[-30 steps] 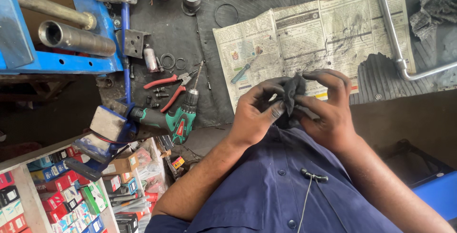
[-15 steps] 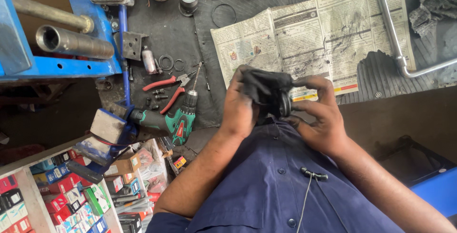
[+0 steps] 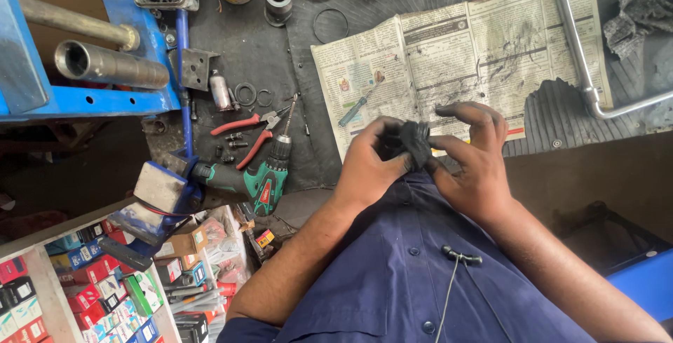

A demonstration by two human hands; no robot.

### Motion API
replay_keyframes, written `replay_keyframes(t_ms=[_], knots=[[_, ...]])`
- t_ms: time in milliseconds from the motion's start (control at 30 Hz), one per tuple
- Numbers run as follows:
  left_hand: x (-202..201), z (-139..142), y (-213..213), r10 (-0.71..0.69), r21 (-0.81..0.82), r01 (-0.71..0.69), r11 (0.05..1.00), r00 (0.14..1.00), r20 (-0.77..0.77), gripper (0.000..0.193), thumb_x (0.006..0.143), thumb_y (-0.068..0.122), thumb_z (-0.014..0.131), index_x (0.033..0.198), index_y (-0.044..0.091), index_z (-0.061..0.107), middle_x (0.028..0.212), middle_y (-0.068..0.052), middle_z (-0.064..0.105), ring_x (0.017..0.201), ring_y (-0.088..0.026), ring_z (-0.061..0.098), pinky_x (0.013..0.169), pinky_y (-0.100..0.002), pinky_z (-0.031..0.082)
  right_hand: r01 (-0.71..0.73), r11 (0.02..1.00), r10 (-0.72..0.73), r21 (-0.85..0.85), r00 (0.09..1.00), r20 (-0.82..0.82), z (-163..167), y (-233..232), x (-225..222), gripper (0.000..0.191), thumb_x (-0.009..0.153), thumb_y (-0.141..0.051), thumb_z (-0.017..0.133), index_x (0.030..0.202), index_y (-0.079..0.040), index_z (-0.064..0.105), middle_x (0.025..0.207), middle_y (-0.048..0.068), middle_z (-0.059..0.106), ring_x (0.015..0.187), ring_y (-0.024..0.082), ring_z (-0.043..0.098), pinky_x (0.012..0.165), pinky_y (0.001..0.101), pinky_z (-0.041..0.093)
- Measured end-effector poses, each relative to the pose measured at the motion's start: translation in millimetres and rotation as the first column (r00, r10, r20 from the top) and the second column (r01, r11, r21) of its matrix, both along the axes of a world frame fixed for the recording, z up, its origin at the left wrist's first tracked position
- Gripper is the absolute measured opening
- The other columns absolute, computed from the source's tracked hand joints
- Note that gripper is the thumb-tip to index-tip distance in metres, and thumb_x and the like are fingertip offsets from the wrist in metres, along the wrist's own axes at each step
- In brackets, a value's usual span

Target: The person wipes small dark metal bushings and seals one at a time with a black cloth over spread newspaper, rubbing each part thoroughly. They then clean a ring-shaped part with a small pointed tool, and near the end pour liquid from a plastic bottle onto the parts on the bench.

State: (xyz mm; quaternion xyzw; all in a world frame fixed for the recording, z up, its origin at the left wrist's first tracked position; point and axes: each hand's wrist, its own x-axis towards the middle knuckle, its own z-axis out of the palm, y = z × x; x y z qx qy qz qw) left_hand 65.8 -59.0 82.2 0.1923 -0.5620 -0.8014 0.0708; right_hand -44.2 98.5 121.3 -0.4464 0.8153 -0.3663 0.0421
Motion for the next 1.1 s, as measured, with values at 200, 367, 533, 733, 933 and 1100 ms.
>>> replay_keyframes(t_ms=[200,367,533,733,933,1100], knots=[[3,-11,-1,-0.040,-0.112,0.034,0.993,0.998,-0.048,0.032,0.096,0.010,0.067,0.124,-0.005,0.065,0.119,-0.008,0.067,0.111,-0.015,0.065,0.099,-0.029,0.054,-0.009,0.998,0.014,0.061,0.997,-0.070,4,-3,-4,0.032,0.070,-0.007,0.085,0.099,-0.011,0.073,0.137,0.008,0.057,0.134,0.035,0.046,0.112,0.0500,0.031],[1,-13,-1,0.005,-0.151,-0.008,0.988,1.000,-0.019,0.028,0.097,0.012,0.069,0.118,-0.006,0.068,0.110,-0.007,0.071,0.102,-0.013,0.067,0.093,-0.027,0.055,-0.005,0.999,0.003,0.033,0.997,0.074,3,-4,-12,0.030,0.076,-0.008,0.085,0.104,-0.009,0.074,0.130,0.009,0.063,0.124,0.032,0.058,0.104,0.0435,0.046],[0,-12,1,0.053,-0.115,-0.052,0.992,0.999,0.002,0.023,0.097,0.012,0.068,0.112,-0.005,0.068,0.098,-0.002,0.072,0.092,-0.009,0.067,0.086,-0.024,0.056,-0.031,0.999,0.026,0.042,0.993,0.118,1,-3,-14,0.031,0.073,-0.009,0.085,0.103,-0.009,0.075,0.126,0.011,0.064,0.120,0.032,0.062,0.095,0.0416,0.052],[2,-16,15,0.146,-0.150,-0.160,0.976,0.985,-0.096,0.019,0.099,0.016,0.068,0.102,-0.003,0.065,0.090,0.000,0.066,0.084,-0.005,0.060,0.077,-0.022,0.051,-0.043,0.998,0.040,0.037,0.997,0.061,-1,-3,-6,0.029,0.074,-0.005,0.082,0.102,-0.008,0.075,0.126,0.011,0.064,0.115,0.033,0.062,0.094,0.0436,0.050],[-2,-22,7,0.118,-0.221,-0.081,0.972,0.980,0.161,0.021,0.102,0.014,0.065,0.091,-0.003,0.069,0.072,0.000,0.062,0.067,-0.005,0.054,0.058,-0.024,0.046,-0.196,0.980,0.196,0.015,0.979,-0.046,2,2,-6,0.035,0.064,-0.001,0.078,0.099,-0.008,0.074,0.125,0.012,0.064,0.110,0.033,0.062,0.095,0.0453,0.047],[-6,-23,0,0.023,-0.167,0.003,0.986,0.988,0.155,0.015,0.099,0.011,0.068,0.094,-0.003,0.071,0.077,0.001,0.067,0.071,-0.003,0.059,0.063,-0.023,0.049,-0.176,0.984,0.177,0.028,0.982,-0.061,2,7,-7,0.032,0.066,-0.004,0.080,0.097,-0.009,0.074,0.123,0.011,0.066,0.108,0.033,0.063,0.094,0.0450,0.048]])
